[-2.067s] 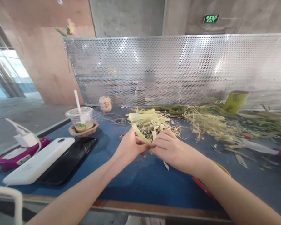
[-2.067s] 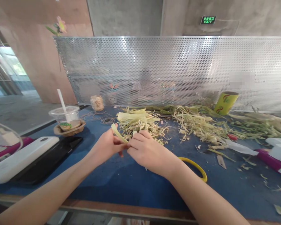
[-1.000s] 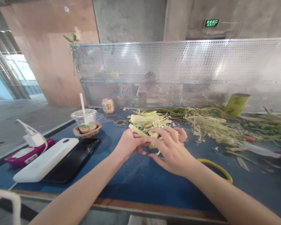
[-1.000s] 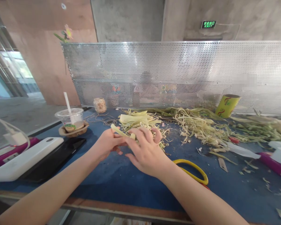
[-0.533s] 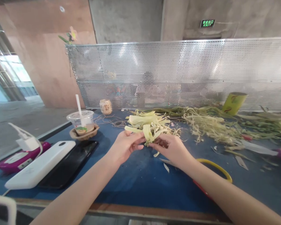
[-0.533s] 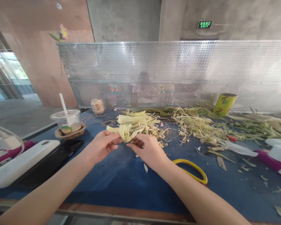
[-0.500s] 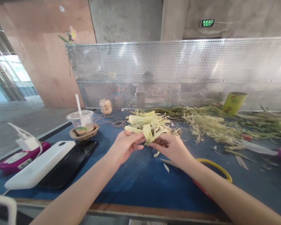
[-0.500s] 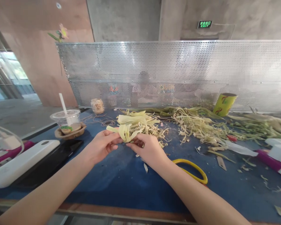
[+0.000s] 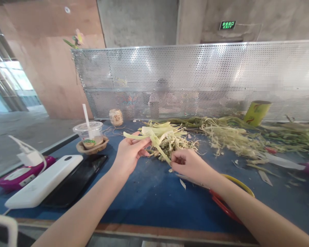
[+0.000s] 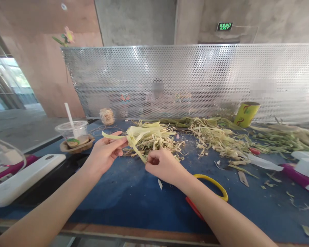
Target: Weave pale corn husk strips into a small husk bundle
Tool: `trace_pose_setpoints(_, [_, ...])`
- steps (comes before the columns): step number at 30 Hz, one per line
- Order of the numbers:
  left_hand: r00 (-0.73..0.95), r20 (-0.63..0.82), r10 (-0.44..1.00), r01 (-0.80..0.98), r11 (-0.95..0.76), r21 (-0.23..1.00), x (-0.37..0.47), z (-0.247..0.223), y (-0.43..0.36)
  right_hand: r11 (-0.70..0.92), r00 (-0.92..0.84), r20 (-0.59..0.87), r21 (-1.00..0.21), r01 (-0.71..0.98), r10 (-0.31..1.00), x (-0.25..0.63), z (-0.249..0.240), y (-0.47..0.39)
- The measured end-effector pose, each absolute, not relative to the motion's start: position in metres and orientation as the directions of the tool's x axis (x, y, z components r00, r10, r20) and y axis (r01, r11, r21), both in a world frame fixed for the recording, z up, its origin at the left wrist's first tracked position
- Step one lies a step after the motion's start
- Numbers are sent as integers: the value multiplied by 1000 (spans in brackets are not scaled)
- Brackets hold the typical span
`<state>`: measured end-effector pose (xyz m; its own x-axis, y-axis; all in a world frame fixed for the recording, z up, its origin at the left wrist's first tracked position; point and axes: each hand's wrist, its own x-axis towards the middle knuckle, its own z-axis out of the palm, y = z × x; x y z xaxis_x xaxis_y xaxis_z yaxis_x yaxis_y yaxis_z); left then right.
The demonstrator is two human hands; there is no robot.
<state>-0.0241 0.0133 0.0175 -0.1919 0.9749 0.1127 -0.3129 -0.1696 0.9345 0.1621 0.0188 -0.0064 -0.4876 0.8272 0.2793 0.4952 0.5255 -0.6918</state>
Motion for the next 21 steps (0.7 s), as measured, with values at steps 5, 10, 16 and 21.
trace_pose_setpoints(5, [-181, 148, 972, -271, -194, 943, -18, 14, 9, 530, -482, 264, -618, 581, 835, 168, -2, 21])
trace_pose_setpoints(10, [-74, 173, 982, -205, -184, 961, -6, 10, 0, 619, -528, 415, -726, 299, 741, 158, -1, 14])
trace_pose_setpoints(16, [-72, 219, 973, -207, -230, 951, -5, 9, -1, 505, -496, 306, -793, 339, 813, 156, 5, 13])
trace_pose_setpoints(21, [-97, 252, 963, -159, -265, 951, -8, 10, 0, 431, -602, 264, -890, 149, 754, 160, 4, 17])
